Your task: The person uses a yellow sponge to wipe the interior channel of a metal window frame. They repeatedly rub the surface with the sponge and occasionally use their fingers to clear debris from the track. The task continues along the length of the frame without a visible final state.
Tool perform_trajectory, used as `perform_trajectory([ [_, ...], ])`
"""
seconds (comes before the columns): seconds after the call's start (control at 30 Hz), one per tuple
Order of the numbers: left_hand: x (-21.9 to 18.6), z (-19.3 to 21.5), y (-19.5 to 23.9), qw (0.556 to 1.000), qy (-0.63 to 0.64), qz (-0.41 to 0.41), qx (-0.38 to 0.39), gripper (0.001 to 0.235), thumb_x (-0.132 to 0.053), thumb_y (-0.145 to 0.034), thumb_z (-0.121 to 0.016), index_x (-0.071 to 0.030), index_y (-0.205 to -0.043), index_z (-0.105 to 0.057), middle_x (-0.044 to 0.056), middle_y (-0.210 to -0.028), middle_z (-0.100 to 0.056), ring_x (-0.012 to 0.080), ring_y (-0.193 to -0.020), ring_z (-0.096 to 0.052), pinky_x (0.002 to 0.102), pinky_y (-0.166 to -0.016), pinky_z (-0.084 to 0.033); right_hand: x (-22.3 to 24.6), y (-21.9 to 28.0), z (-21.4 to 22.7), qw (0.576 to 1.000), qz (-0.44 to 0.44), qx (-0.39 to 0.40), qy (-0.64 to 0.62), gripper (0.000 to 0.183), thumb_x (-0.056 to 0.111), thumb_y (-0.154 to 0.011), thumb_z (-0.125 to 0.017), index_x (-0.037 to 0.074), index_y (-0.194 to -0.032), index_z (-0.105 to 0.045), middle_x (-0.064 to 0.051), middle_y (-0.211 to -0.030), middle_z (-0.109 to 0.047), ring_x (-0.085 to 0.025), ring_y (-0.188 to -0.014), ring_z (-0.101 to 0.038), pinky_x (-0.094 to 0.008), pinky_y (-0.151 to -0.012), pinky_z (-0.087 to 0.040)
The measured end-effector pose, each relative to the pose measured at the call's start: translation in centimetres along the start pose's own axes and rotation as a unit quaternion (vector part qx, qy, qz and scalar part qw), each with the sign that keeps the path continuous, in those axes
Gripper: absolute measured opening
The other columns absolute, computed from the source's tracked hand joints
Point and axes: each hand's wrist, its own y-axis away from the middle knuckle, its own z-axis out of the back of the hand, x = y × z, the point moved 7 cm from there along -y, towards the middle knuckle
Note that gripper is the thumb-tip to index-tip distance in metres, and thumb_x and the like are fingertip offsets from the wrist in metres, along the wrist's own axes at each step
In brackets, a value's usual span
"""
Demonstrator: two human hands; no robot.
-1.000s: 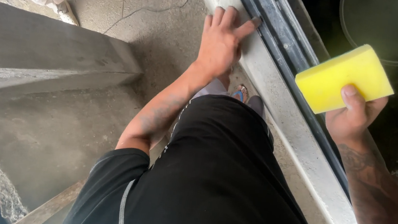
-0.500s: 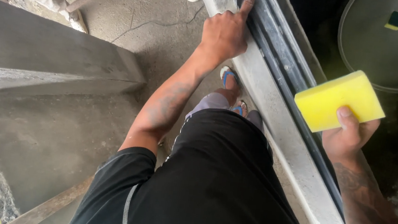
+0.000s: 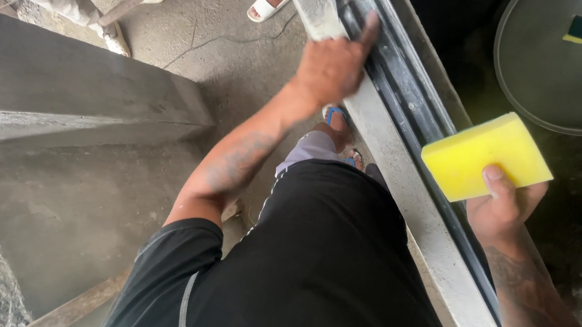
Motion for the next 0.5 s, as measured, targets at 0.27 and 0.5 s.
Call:
perform_trajectory([
  [0.27,4.1,-2.4,-3.0,0.958,-0.113,-0.066,-0.257,0.079,-0.002,-0.104,-0.053,-0.04,-0.172,-0.048,-0.008,-0.058,-0.045,0.013,-0.043,-0.049,0.033,-0.04,-0.053,0.4,-0.2,-0.8,1.0,-0.012,0.015,0.0,0.043,0.039,-0.104,-0.074,0.02,-0.142,-0.069,0.003,-0.126,-0.072,-0.013,-0.113,-0.075,-0.02,-0.082,-0.061],
  [0.5,1.4,-0.8,1.0,0.971,-0.018,-0.158,-0.177,0.09,0.003,-0.099,-0.062,-0.041,-0.175,-0.042,-0.003,-0.059,-0.04,0.0126,-0.041,-0.048,0.026,-0.034,-0.049,-0.9,0.1,0.0,0.999,-0.025,0.017,0.015,0.043,0.04,-0.103,-0.075,0.021,-0.142,-0.068,0.004,-0.125,-0.071,-0.014,-0.112,-0.075,-0.021,-0.083,-0.061],
])
